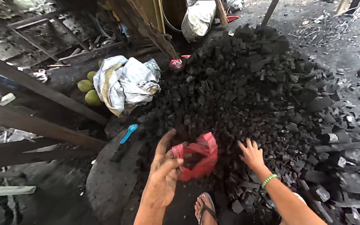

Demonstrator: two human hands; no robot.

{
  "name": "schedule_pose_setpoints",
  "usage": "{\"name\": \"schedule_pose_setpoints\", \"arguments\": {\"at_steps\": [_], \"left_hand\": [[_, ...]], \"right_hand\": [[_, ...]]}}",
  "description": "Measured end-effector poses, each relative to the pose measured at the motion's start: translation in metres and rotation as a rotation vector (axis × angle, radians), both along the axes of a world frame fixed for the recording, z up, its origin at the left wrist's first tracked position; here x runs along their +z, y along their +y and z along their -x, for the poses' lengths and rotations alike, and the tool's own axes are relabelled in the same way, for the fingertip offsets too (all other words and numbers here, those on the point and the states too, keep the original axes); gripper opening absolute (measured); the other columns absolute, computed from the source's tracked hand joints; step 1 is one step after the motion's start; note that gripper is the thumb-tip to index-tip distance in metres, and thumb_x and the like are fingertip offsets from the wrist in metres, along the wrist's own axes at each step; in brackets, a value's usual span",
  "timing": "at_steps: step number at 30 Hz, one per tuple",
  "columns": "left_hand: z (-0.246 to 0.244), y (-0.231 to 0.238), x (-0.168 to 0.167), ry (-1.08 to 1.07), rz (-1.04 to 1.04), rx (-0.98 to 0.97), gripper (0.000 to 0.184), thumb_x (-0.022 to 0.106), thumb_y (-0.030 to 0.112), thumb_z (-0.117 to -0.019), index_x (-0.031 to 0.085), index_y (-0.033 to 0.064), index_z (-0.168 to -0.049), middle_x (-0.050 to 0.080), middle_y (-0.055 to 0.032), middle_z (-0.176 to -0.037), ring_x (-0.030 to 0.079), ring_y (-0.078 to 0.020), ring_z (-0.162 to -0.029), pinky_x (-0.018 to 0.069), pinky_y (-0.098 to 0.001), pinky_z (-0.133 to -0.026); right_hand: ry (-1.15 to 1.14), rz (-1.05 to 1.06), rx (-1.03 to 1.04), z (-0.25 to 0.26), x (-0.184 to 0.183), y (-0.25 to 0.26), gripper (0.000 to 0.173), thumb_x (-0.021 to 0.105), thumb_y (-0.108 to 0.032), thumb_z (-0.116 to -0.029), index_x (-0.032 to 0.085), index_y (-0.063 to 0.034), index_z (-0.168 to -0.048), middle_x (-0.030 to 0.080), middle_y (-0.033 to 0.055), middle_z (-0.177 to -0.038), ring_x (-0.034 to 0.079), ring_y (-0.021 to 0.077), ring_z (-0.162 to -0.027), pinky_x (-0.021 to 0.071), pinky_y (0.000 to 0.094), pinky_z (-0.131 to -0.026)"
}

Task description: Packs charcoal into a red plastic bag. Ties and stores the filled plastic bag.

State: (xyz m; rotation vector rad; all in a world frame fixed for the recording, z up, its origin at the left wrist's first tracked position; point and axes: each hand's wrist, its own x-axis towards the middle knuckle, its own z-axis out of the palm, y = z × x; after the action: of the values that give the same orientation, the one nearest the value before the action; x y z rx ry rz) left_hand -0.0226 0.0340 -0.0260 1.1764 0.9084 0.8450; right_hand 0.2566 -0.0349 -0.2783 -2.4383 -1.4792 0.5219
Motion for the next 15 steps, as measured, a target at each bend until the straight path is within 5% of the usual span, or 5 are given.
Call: {"name": "schedule_pose_setpoints", "arguments": {"at_steps": [4, 7, 11, 13, 15], "left_hand": [[0.002, 0.001, 0.002, 0.004, 0.003, 0.033, 0.072, 0.054, 0.016, -0.0816, 0.039, 0.0276, -0.151, 0.073, -0.0015, -0.103, 0.072, -0.0117, -0.084, 0.0613, -0.0290, -0.071], [0.001, 0.001, 0.000, -0.014, 0.031, -0.001, 0.071, 0.053, 0.015, -0.0833, 0.038, 0.0263, -0.151, 0.073, -0.0040, -0.102, 0.073, -0.0135, -0.083, 0.0612, -0.0289, -0.069], [-0.007, -0.001, 0.000, -0.021, 0.074, -0.092, 0.072, 0.057, 0.018, -0.0830, 0.038, 0.0268, -0.152, 0.072, -0.0050, -0.106, 0.072, -0.0137, -0.085, 0.0607, -0.0296, -0.069], [-0.012, -0.002, -0.001, -0.027, 0.093, -0.145, 0.075, 0.059, 0.018, -0.0825, 0.037, 0.0275, -0.153, 0.070, -0.0065, -0.109, 0.071, -0.0149, -0.087, 0.0606, -0.0297, -0.071], [-0.016, -0.004, -0.003, -0.038, 0.107, -0.203, 0.078, 0.060, 0.017, -0.0813, 0.035, 0.0285, -0.155, 0.070, -0.0082, -0.113, 0.072, -0.0156, -0.088, 0.0604, -0.0293, -0.072]], "right_hand": [[-0.013, 0.068, 0.087, -0.001, -0.003, -0.014, 0.056, 0.078, -0.014, -0.0891, 0.061, -0.0222, -0.142, 0.048, 0.0300, -0.148, 0.046, 0.0597, -0.130, 0.0447, 0.0773, -0.088], [0.147, 0.088, 0.025, -0.020, 0.006, -0.009, 0.055, 0.076, -0.016, -0.0913, 0.060, -0.0173, -0.144, 0.051, 0.0307, -0.145, 0.049, 0.0576, -0.128, 0.0461, 0.0721, -0.096], [0.774, -0.296, -0.321, -0.034, 0.040, -0.007, 0.063, 0.072, -0.013, -0.0959, 0.044, -0.0043, -0.151, 0.054, 0.0273, -0.143, 0.058, 0.0417, -0.125, 0.0490, 0.0597, -0.102], [1.188, -0.539, -0.429, -0.019, 0.076, -0.008, 0.065, 0.064, -0.013, -0.0988, 0.033, -0.0149, -0.155, 0.060, 0.0152, -0.132, 0.065, 0.0264, -0.104, 0.0575, 0.0459, -0.083], [1.546, -0.755, -0.333, 0.003, 0.109, -0.008, 0.063, 0.070, -0.029, -0.0879, 0.039, -0.0244, -0.143, 0.070, 0.0038, -0.112, 0.073, 0.0176, -0.088, 0.0632, 0.0367, -0.071]]}}
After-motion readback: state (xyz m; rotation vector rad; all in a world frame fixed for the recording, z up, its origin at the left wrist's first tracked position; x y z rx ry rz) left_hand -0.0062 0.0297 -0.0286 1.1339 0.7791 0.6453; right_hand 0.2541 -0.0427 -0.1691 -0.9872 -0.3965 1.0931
